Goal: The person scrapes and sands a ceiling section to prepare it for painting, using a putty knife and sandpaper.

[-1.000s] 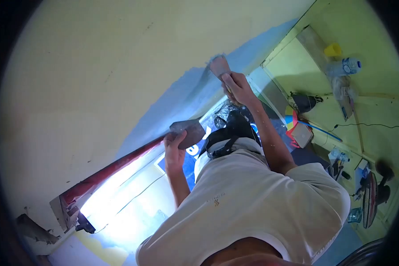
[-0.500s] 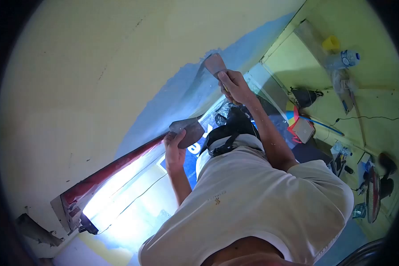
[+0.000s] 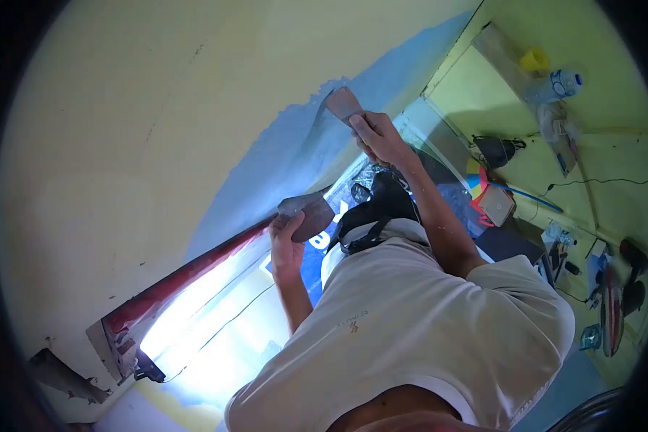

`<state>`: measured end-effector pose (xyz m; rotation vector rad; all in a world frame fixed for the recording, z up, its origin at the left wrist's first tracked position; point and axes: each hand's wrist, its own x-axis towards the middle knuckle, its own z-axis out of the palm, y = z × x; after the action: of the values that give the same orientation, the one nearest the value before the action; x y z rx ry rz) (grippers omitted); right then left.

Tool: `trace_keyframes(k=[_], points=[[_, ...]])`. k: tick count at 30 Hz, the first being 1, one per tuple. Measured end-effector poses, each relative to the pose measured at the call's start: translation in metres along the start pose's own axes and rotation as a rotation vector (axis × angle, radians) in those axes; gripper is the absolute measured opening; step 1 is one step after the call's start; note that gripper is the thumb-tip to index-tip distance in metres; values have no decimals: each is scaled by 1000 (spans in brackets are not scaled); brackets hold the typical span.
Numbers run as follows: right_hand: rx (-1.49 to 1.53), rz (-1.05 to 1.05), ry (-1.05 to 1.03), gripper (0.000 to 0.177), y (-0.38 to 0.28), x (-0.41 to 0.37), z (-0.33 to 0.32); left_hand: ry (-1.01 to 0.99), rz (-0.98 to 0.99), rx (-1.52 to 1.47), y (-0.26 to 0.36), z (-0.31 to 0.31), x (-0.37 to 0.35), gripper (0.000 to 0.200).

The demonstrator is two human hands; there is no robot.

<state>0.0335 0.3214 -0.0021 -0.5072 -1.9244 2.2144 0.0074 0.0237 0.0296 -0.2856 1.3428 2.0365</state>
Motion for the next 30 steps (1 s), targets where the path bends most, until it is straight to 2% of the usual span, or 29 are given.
trace_keyframes(k=[6,9,12,15,18,19,23,26,30], points=[[14,-95,-81,46,-27,8,-3,7,8,-15,0,1,-2,21],[91,22,-44,47,-15,4,-5,52,24,-25,1,3,-5,23],[78,-52,-96,49,-28,10,5,75,24,-6,-1,-1,-5,23],[77,13,-73,48,-19,5,-4,51,16,-14,1,-3,-5,22],[133,-25,-11,49,-27,5,5,49,19,2,4,1,-3,20],[139,-87,-75,49,-28,10,8,29,14,-4,3,0,-1,20],[124,2,-54,47,-8,7,0,37,10,-14,3,-9,-1,21],[165,-37,-70,48,-32,6,13,17,7,-2,3,-11,4,23],[160,-3,-33,49,-11,8,3,71,38,-6,2,-10,-6,23]])
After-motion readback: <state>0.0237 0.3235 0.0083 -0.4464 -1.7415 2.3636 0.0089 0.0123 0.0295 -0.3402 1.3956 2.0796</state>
